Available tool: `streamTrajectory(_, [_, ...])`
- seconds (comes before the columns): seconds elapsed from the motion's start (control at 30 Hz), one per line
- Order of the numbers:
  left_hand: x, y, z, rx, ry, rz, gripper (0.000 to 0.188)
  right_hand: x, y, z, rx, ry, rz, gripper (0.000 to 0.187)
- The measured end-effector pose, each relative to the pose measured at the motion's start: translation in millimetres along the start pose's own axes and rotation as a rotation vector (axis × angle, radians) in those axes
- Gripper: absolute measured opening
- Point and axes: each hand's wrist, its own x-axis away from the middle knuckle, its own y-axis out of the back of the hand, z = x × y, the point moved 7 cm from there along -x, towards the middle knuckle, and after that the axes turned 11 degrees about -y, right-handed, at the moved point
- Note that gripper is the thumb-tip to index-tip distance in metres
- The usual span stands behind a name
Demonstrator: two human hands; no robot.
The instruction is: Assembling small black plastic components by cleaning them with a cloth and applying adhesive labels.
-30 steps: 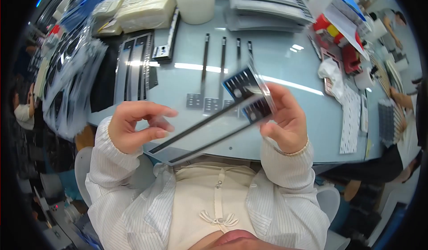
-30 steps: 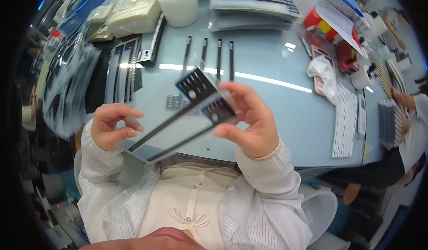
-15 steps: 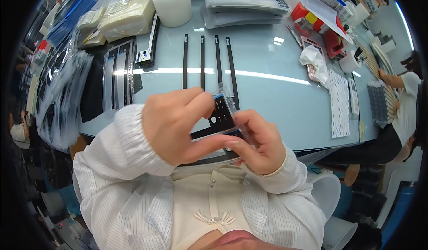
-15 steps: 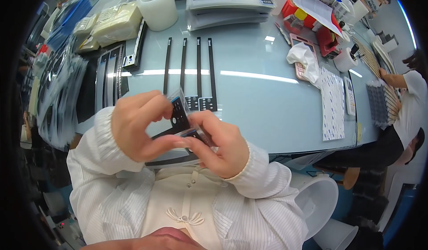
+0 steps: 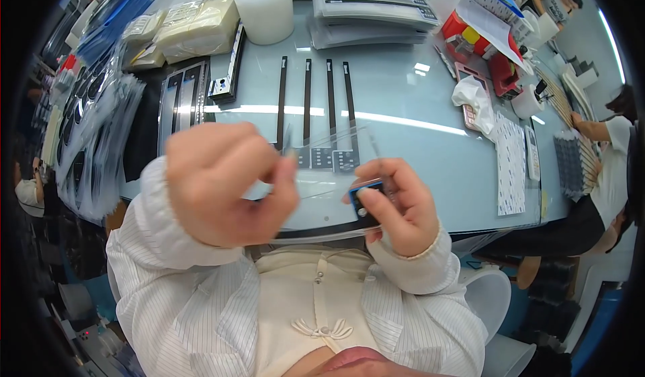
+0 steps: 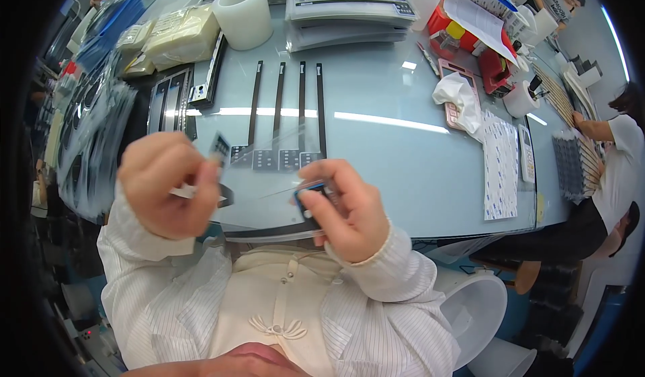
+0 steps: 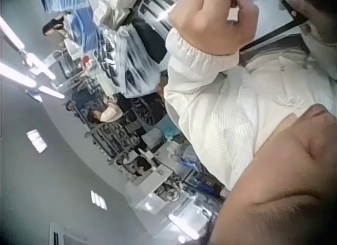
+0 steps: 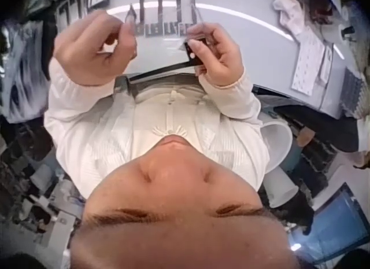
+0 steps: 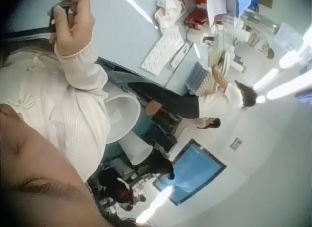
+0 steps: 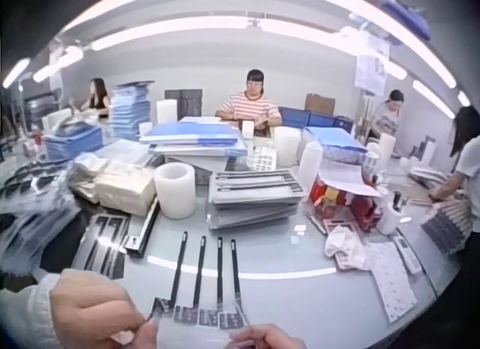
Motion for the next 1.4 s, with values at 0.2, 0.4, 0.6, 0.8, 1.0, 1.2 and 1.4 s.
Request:
streamTrajectory(0.2, [53,49,74,0.018,0.583,-0.303,0.027,11,59,-14,-0.132,-0.079,-0.109,0.027])
streamTrajectory(0.4, [124,20,171,0.528,1.017,-0.439,0.025,30,104,-20,-0.125,-0.043,-0.152,0.026])
streamTrajectory(0.6, [156,-29,171,0.752,1.107,-0.456,0.037,33,107,-19,-0.109,0.009,-0.223,0.026])
streamTrajectory(0.8, [177,-70,140,1.011,1.270,-0.556,0.035,29,96,-17,-0.100,-0.004,-0.192,0.026])
streamTrajectory(1.0, [175,-95,106,1.052,1.313,-0.475,0.034,27,88,-18,-0.096,-0.005,-0.162,0.027])
streamTrajectory(1.2, [155,-114,96,1.061,1.226,-0.394,0.035,29,81,-17,-0.085,-0.013,-0.160,0.027])
streamTrajectory(1.4, [138,-109,79,0.932,1.309,-0.040,0.075,32,77,-17,-0.060,-0.038,-0.168,0.028])
